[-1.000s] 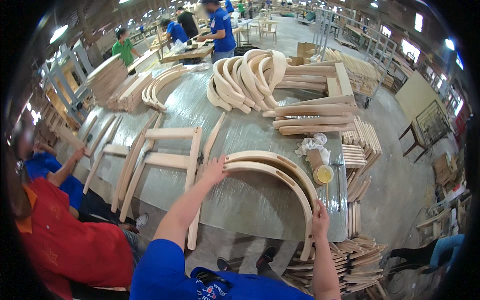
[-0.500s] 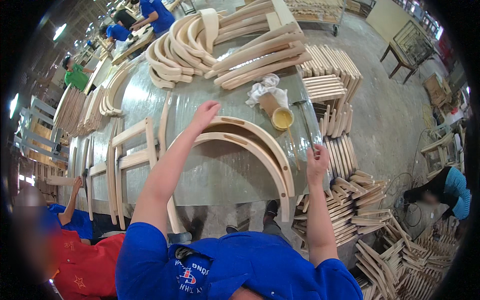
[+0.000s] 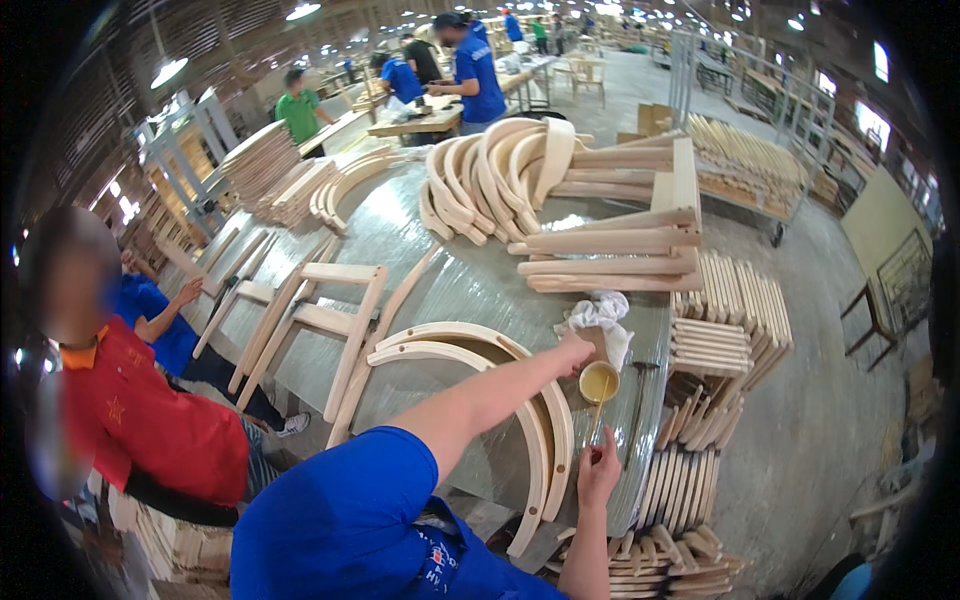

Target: The person applies glue to wooden chair parts using a brush and a small container. They repeatedly dip the brush into the container and apply glue to joints on various chair frames and curved pieces on a workbench.

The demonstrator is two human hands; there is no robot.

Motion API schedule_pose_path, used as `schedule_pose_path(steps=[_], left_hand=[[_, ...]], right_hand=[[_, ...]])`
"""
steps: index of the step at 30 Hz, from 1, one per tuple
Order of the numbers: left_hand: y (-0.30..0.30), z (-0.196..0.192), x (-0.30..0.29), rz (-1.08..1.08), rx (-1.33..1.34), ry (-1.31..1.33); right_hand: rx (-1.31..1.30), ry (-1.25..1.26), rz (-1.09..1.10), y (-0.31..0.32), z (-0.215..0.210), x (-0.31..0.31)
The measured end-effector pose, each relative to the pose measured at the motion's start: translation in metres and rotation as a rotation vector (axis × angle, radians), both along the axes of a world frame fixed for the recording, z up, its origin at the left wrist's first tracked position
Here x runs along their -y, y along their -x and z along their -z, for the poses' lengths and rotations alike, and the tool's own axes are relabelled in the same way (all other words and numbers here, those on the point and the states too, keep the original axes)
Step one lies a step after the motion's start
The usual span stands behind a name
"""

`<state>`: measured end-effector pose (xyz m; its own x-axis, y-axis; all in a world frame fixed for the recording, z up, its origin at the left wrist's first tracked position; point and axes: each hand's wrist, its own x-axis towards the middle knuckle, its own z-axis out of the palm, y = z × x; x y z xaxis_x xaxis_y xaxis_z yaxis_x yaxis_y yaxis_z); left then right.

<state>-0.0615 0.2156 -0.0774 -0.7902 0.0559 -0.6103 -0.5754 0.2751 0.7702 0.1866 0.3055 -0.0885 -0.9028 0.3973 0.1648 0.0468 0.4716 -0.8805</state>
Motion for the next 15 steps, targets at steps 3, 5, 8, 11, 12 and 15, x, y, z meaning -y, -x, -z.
schedule_pose_path(steps=[3,5,8,11,12,15], left_hand=[[-0.012,0.001,-0.011,-0.191,-0.078,0.04],[-0.018,0.002,-0.008,-0.316,-0.028,-0.05],[-0.024,-0.007,-0.011,-0.113,0.08,-0.122],[-0.031,-0.011,-0.015,-0.123,0.113,-0.15],[-0.031,-0.009,-0.013,-0.119,0.118,-0.168],[-0.036,-0.002,-0.006,0.004,0.18,-0.287]], right_hand=[[-0.006,-0.021,-0.042,-0.001,0.004,-0.006],[-0.005,-0.089,-0.086,-0.001,0.003,-0.004],[-0.08,0.198,-0.087,-0.001,0.011,-0.011],[-0.187,0.301,-0.074,-0.008,0.018,-0.016],[-0.189,0.325,-0.084,-0.009,0.014,-0.017],[-0.213,0.365,-0.108,-0.015,-0.003,-0.022]])
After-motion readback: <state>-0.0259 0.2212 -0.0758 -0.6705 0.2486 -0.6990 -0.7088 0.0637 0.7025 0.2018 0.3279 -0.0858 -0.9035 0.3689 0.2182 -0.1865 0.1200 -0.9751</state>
